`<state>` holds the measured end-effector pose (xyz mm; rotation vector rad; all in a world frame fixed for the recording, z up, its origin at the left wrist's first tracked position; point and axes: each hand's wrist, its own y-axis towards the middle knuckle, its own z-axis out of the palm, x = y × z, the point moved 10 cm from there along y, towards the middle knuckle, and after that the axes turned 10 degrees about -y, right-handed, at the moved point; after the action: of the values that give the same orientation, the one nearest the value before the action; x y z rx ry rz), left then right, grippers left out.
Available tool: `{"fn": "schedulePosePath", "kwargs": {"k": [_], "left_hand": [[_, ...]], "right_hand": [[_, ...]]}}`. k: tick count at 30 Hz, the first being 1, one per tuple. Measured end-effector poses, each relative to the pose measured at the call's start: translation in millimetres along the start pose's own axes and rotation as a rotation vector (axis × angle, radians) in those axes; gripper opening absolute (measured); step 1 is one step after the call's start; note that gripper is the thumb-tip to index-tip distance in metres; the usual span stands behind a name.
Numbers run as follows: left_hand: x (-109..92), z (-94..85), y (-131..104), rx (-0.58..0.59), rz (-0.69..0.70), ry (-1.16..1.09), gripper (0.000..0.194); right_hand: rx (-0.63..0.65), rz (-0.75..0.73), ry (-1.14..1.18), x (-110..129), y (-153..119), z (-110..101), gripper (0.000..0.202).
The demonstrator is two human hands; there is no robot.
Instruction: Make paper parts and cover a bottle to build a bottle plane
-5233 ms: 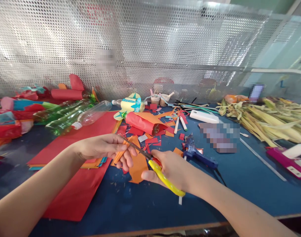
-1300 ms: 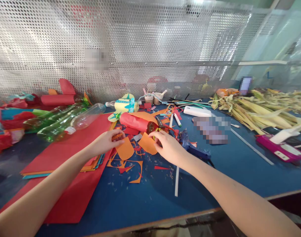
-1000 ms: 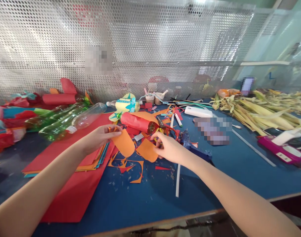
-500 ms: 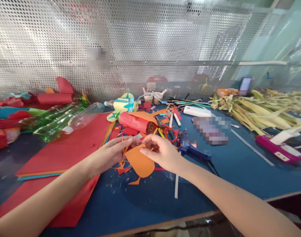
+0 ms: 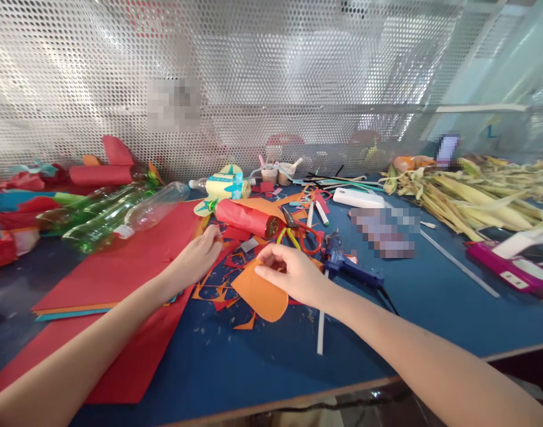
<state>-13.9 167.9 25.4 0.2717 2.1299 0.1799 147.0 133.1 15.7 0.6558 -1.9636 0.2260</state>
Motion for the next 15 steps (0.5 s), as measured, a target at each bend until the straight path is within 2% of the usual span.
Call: {"fn": "schedulePosePath", "kwargs": {"k": [7, 11, 15], "left_hand": [[-14, 4.4, 1, 0.000, 0.170, 0.270, 0.019], [-25, -0.8, -4, -0.042, 0.184, 0.315, 0.031], [-50, 6.2, -18, -0.008, 0.176, 0.297, 0.033]], "right_hand": [[-0.028, -0.011, 0.009, -2, 2, -2, 0.007], [-0.085, -0.022, 0.031, -1, 2, -10, 0.009], [-0.138, -0.050, 0.082, 3, 1, -17, 0.008]]}}
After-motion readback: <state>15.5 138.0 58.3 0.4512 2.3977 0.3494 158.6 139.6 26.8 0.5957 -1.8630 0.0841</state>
